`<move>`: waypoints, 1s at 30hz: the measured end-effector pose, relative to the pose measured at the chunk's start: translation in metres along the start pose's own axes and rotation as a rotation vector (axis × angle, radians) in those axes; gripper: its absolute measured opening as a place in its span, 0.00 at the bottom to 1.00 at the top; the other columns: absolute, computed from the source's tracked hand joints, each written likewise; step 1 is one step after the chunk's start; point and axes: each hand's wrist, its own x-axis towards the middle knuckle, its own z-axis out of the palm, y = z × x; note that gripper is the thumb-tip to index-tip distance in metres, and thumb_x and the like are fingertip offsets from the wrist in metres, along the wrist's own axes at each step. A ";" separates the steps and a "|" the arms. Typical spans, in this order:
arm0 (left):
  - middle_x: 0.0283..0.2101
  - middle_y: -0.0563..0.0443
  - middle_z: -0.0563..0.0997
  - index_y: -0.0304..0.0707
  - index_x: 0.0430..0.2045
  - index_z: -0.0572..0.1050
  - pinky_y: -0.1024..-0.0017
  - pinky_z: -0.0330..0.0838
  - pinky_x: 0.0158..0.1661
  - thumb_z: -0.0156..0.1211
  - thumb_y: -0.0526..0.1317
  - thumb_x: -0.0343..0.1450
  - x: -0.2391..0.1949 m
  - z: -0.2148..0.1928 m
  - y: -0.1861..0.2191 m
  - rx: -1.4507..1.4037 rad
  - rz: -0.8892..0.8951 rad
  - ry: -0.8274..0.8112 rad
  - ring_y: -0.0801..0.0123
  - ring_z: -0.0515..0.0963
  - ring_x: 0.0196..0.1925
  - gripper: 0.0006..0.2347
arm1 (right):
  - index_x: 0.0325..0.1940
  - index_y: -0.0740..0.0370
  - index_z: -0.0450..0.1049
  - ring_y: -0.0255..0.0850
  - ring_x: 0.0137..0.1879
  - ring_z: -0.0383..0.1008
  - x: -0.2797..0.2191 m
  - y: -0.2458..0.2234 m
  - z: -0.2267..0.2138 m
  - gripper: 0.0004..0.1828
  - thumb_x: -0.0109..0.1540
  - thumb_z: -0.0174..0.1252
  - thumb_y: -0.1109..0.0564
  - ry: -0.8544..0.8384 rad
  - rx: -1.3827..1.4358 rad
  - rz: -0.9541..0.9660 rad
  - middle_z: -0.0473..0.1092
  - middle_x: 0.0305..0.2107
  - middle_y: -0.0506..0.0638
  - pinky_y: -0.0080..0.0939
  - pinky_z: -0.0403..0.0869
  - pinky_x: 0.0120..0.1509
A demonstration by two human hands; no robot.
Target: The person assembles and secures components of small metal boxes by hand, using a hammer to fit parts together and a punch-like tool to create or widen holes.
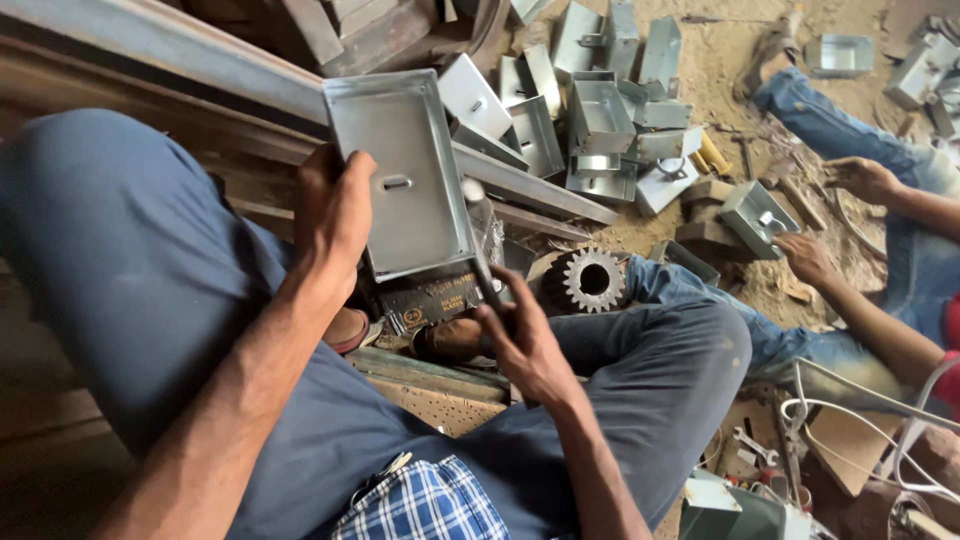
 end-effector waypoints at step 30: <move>0.18 0.46 0.74 0.33 0.34 0.71 0.72 0.62 0.12 0.53 0.45 0.77 -0.027 0.026 -0.017 0.913 0.603 -0.436 0.70 0.68 0.13 0.12 | 0.56 0.67 0.64 0.29 0.13 0.56 -0.001 0.028 -0.064 0.24 0.71 0.48 0.43 0.358 0.422 -0.333 0.59 0.17 0.43 0.30 0.59 0.12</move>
